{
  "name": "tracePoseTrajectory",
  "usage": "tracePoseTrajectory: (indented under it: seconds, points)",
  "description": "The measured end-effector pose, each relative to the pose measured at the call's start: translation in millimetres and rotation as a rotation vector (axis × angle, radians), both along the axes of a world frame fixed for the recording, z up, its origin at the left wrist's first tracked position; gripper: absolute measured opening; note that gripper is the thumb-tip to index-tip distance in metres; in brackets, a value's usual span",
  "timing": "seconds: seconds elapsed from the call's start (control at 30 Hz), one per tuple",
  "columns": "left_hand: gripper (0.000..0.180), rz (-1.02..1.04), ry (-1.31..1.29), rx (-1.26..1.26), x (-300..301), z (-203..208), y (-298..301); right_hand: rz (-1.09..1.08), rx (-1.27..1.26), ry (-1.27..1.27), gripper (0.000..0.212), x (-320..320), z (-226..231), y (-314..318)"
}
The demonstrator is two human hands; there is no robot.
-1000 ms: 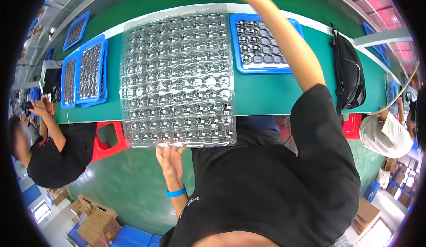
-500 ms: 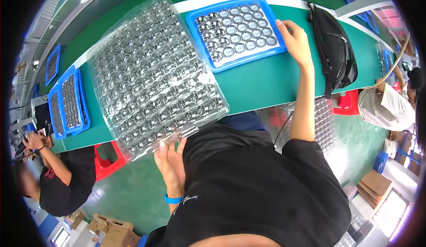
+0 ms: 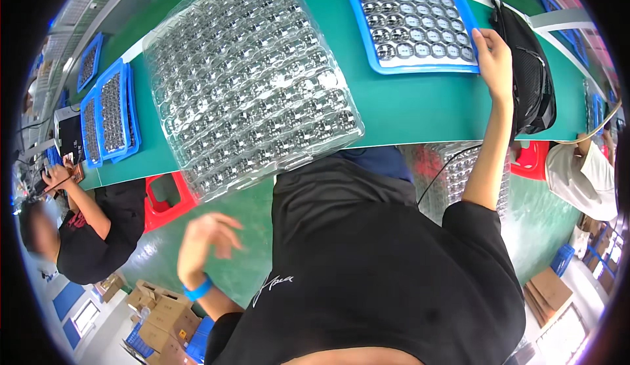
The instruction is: Sorting small electronic components into plastic organizer trays on an assembly line.
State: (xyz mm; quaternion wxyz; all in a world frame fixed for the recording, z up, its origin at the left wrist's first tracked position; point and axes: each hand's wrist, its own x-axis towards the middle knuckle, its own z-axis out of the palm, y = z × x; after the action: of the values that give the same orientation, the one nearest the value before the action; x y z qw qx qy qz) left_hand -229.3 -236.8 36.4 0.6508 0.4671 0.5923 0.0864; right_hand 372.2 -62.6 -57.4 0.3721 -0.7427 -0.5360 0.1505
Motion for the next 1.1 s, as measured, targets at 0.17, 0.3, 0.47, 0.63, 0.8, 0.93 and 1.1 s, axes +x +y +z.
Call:
tracePoseTrajectory:
  seconds: [0.17,0.3,0.47,0.63,0.8,0.93,1.1]
  points:
    - [0.056,0.417,0.213,0.181,-29,-16,32,-0.082,-0.067,0.156,0.033,0,18,-23]
    - [0.039,0.277,0.109,0.175,-18,-37,41,-0.093,0.071,0.157,0.031,3,29,-37]
    - [0.041,0.162,-0.122,0.089,34,-51,45,-0.246,0.092,0.246,0.032,-21,60,-58]
    - [0.034,-0.086,-0.367,-0.049,120,-48,58,-0.278,0.107,0.221,0.031,-49,77,-67]
    - [0.013,-0.002,-0.058,0.915,121,-8,140,-0.238,0.133,0.256,0.029,-59,54,-77]
    - [0.032,0.336,0.446,1.36,47,-32,243,-0.172,0.11,0.326,0.026,-92,50,-79]
    - [0.051,0.213,0.213,0.707,13,-50,247,-0.156,0.112,0.373,0.021,-140,57,-90]
